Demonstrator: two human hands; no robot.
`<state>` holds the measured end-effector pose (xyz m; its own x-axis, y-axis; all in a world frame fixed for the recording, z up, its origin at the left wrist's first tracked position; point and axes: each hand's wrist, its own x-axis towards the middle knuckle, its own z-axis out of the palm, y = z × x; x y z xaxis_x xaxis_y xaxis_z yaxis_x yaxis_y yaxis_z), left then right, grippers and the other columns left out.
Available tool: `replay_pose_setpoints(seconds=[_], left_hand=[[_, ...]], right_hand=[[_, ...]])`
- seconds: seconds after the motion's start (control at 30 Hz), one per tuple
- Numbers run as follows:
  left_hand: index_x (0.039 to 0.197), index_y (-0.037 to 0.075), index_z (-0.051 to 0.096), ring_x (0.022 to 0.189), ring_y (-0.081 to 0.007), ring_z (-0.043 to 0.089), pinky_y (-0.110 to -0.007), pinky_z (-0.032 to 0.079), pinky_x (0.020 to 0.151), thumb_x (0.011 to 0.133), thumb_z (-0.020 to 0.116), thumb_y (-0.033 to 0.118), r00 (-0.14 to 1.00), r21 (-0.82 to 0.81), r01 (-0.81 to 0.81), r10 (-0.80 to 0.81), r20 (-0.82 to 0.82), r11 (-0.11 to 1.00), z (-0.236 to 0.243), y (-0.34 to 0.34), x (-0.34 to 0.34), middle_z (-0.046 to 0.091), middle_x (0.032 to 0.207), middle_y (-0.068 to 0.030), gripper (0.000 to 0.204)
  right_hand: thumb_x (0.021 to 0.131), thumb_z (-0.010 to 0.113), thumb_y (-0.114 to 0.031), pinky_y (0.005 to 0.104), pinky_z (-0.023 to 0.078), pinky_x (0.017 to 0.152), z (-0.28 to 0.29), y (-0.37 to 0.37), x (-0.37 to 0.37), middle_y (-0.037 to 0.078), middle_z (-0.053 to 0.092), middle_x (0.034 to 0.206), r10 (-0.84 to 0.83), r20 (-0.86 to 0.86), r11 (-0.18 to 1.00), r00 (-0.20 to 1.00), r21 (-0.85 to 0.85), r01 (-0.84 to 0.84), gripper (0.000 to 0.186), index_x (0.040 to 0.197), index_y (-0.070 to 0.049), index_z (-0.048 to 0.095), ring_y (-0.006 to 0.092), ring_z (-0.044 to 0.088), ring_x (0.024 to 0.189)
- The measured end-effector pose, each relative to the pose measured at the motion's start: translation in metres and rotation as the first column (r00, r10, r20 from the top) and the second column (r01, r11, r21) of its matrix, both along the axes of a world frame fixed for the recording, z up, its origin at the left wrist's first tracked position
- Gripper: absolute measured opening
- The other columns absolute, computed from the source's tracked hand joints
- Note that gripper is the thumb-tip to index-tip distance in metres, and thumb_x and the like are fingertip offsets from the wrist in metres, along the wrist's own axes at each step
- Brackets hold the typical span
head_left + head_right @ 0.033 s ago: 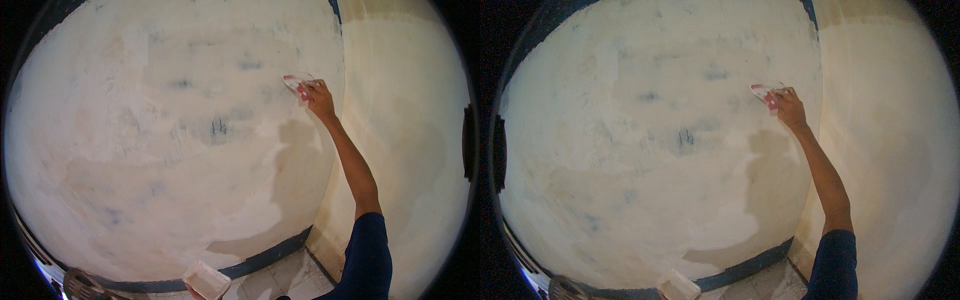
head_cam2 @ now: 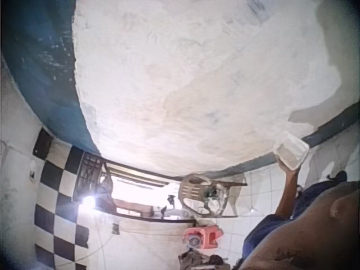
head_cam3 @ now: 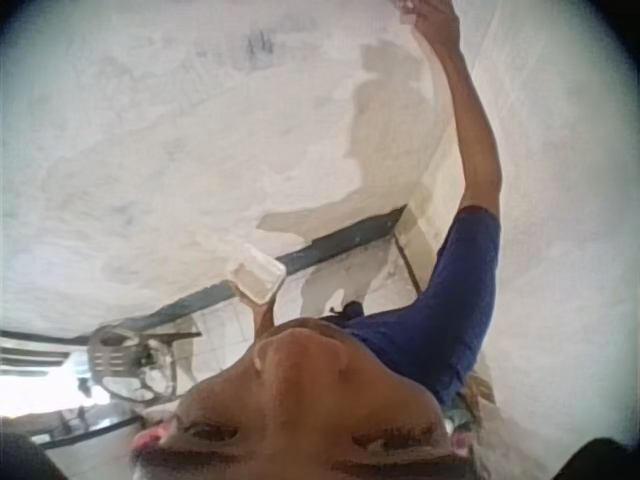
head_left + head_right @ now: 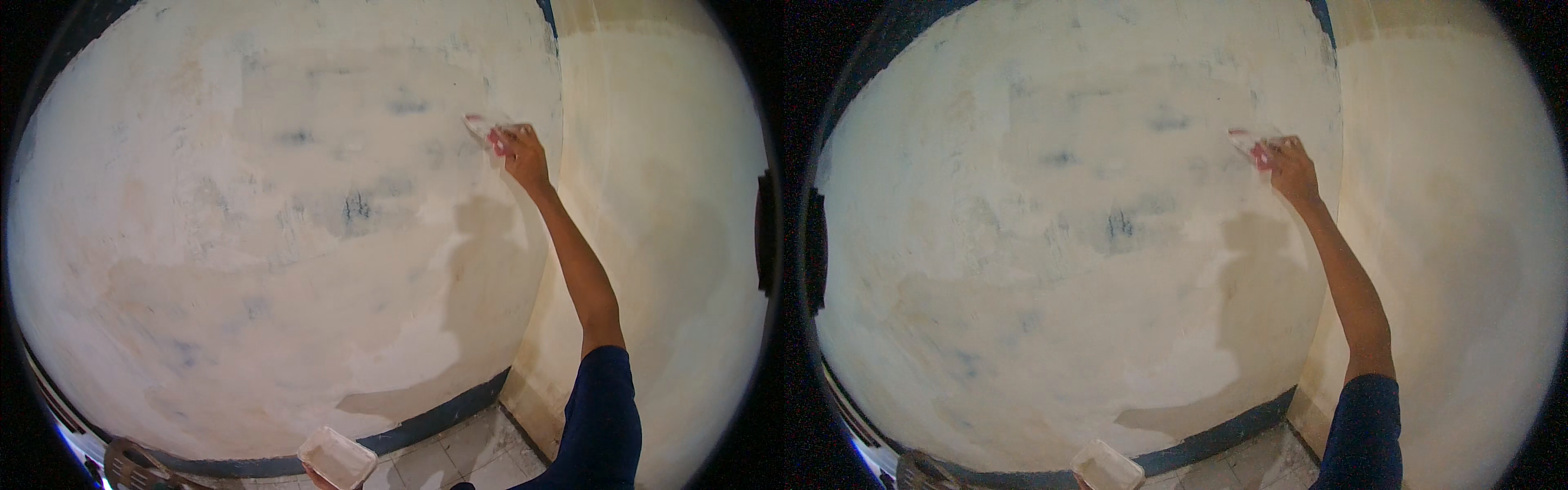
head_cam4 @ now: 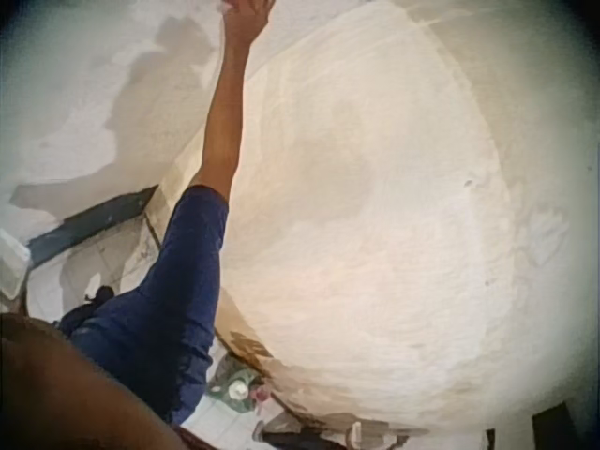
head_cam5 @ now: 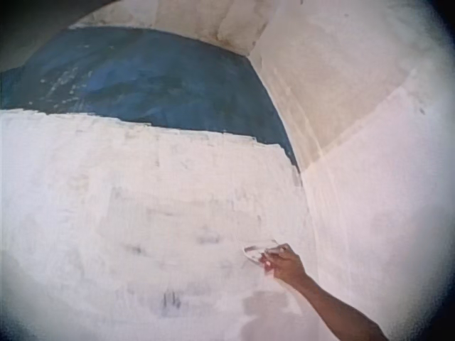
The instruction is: The person applies white putty to a wall using a pink scraper, dipping the tool into a small white container to gather more material as needed.
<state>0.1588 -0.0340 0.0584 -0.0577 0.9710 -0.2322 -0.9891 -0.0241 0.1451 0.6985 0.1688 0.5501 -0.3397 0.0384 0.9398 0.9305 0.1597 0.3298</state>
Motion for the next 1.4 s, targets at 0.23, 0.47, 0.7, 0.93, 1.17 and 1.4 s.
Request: replay_pose_setpoints(seconds=[0.23, 0.47, 0.7, 0.93, 1.17, 1.4], left_hand=[[0.125, 0.015, 0.056, 0.101, -0.0247, 0.057, -0.048, 0.047, 0.090, 0.081, 0.065, 0.058, 1.000, 0.077, 0.005, -0.003, -0.025, 0.997, 0.007, -0.002, 0.001, 0.061, 0.113, -0.0058, 0.062], [0.124, 0.015, 0.056, 0.099, -0.0237, 0.057, -0.048, 0.047, 0.089, 0.080, 0.065, 0.057, 0.998, 0.025, 0.017, -0.019, 0.054, 1.000, -0.045, 0.010, -0.015, 0.062, 0.109, -0.0047, 0.061], [0.124, 0.014, 0.056, 0.100, -0.0244, 0.057, -0.048, 0.048, 0.088, 0.081, 0.065, 0.056, 0.992, 0.042, 0.075, -0.079, 0.100, 0.996, -0.036, 0.013, -0.011, 0.062, 0.111, -0.0046, 0.061], [0.129, 0.015, 0.054, 0.108, -0.0292, 0.057, -0.051, 0.048, 0.090, 0.085, 0.058, 0.060, 0.998, 0.049, -0.026, 0.029, -0.052, 0.998, -0.025, 0.005, 0.000, 0.060, 0.121, -0.0076, 0.063], [0.131, 0.016, 0.052, 0.110, -0.0293, 0.056, -0.052, 0.047, 0.092, 0.086, 0.055, 0.061, 1.000, 0.022, 0.001, -0.001, -0.011, 1.000, -0.017, -0.001, -0.007, 0.058, 0.126, -0.0067, 0.063], [0.133, 0.016, 0.052, 0.113, -0.0264, 0.055, -0.049, 0.046, 0.095, 0.086, 0.056, 0.059, 0.993, 0.152, 0.034, -0.050, 0.107, 0.988, -0.064, 0.010, -0.032, 0.058, 0.127, -0.0053, 0.064]], right_hand=[[0.067, 0.062, 0.005, 0.0383, 0.050, 0.089, 0.065, 0.017, -0.034, 0.011, 0.059, 0.114, -0.160, -0.077, 0.979, 0.984, 0.119, 0.168, 0.047, 0.113, -0.003, 0.066, 0.0328, 0.052, 0.107], [0.076, 0.061, 0.000, 0.0383, 0.053, 0.086, -0.004, 0.012, 0.000, 0.010, 0.061, 0.112, -0.091, -0.016, 0.994, 0.996, 0.058, 0.091, 0.043, 0.117, -0.009, 0.065, 0.0316, 0.055, 0.107], [0.074, 0.059, 0.002, 0.0387, 0.049, 0.085, 0.099, 0.014, -0.027, 0.013, 0.063, 0.105, -0.064, -0.246, 0.975, 0.967, 0.193, 0.113, 0.035, 0.108, -0.004, 0.069, 0.0316, 0.056, 0.100], [0.076, 0.060, -0.002, 0.0431, 0.052, 0.085, -0.011, 0.030, -0.058, 0.012, 0.062, 0.108, -0.241, -0.121, 0.969, 0.963, -0.084, 0.232, 0.043, 0.119, -0.007, 0.063, 0.0358, 0.055, 0.105], [0.074, 0.064, 0.003, 0.0407, 0.051, 0.079, -0.051, -0.026, -0.078, 0.011, 0.065, 0.098, 0.039, -0.113, 0.999, 0.993, -0.031, -0.043, 0.036, 0.108, -0.007, 0.068, 0.0329, 0.059, 0.094], [0.080, 0.061, -0.004, 0.0418, 0.049, 0.082, 0.106, 0.012, -0.083, 0.012, 0.060, 0.098, 0.004, -0.170, 0.978, 0.985, 0.205, 0.032, 0.026, 0.105, -0.004, 0.067, 0.0329, 0.057, 0.095]])
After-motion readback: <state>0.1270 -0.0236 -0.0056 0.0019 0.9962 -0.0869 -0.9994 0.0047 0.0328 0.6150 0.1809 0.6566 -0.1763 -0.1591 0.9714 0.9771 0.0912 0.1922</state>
